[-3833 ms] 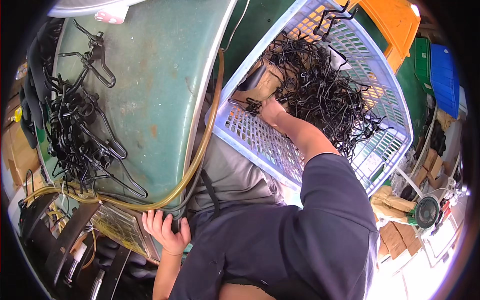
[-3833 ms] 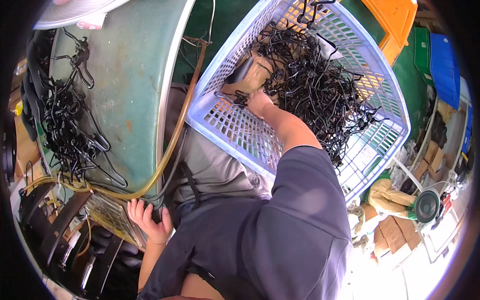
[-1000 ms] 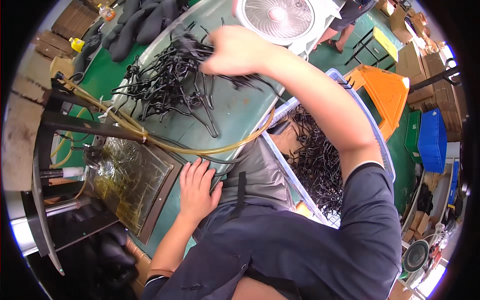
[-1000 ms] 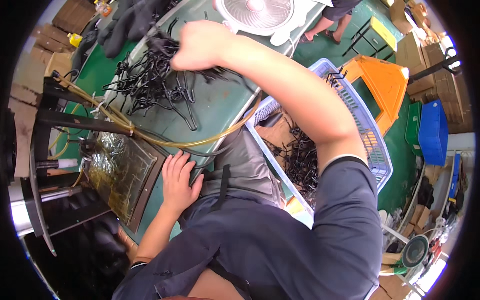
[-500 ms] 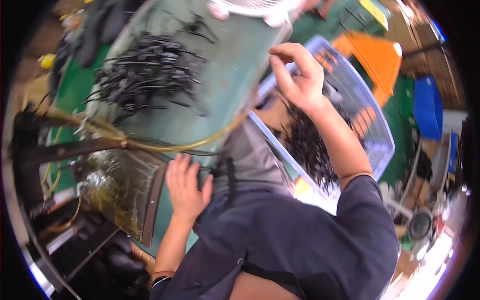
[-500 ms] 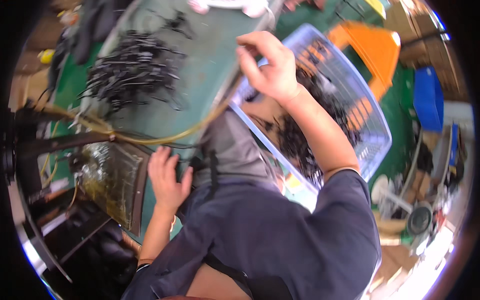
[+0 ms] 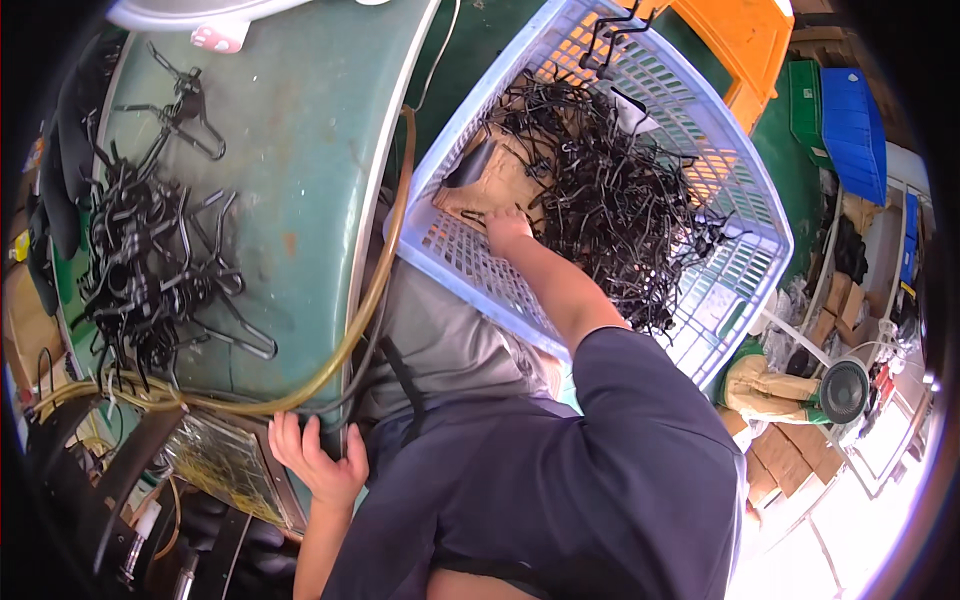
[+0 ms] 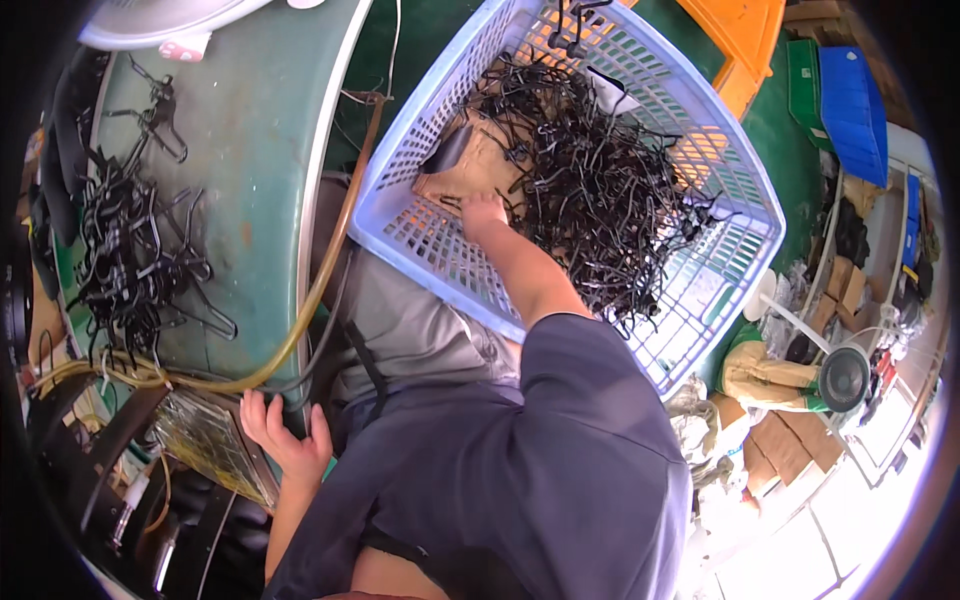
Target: Assembling metal rails onto plastic bicycle seat bases using a manual mechanical press.
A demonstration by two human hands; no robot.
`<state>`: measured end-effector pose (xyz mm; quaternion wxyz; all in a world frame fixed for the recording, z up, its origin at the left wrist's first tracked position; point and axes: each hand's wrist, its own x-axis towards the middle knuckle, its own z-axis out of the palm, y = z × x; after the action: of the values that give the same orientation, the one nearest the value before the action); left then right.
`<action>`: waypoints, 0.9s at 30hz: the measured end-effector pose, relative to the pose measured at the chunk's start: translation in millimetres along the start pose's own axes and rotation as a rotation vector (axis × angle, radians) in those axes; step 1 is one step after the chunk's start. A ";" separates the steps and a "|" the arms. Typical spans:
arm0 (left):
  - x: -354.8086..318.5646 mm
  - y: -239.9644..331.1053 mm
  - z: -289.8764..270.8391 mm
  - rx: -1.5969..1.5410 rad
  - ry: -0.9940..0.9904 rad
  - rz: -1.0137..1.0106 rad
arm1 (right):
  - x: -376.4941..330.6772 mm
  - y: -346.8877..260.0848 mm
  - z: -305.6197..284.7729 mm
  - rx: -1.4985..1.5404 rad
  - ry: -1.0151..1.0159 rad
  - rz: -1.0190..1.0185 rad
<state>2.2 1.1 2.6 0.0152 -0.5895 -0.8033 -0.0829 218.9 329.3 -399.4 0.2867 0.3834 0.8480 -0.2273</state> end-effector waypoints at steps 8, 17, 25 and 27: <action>-3.0 1.0 -2.9 0.039 -0.058 -0.030 | 29.1 7.8 8.0 -0.032 -0.135 0.085; -8.5 -4.7 -0.8 0.023 -0.066 -0.016 | 60.5 59.2 -148.7 -0.328 0.441 0.199; -14.8 -5.5 -5.2 0.030 -0.104 -0.030 | 133.8 103.8 -229.4 -0.355 -0.001 0.175; -12.1 -4.8 -4.6 0.019 -0.108 -0.025 | 144.6 116.7 -233.3 -0.360 -0.039 0.166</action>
<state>0.9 -12.4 5.1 -0.0234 -0.5829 -0.8110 -0.0434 159.0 616.1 -343.5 0.3847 0.3900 0.8348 -0.0547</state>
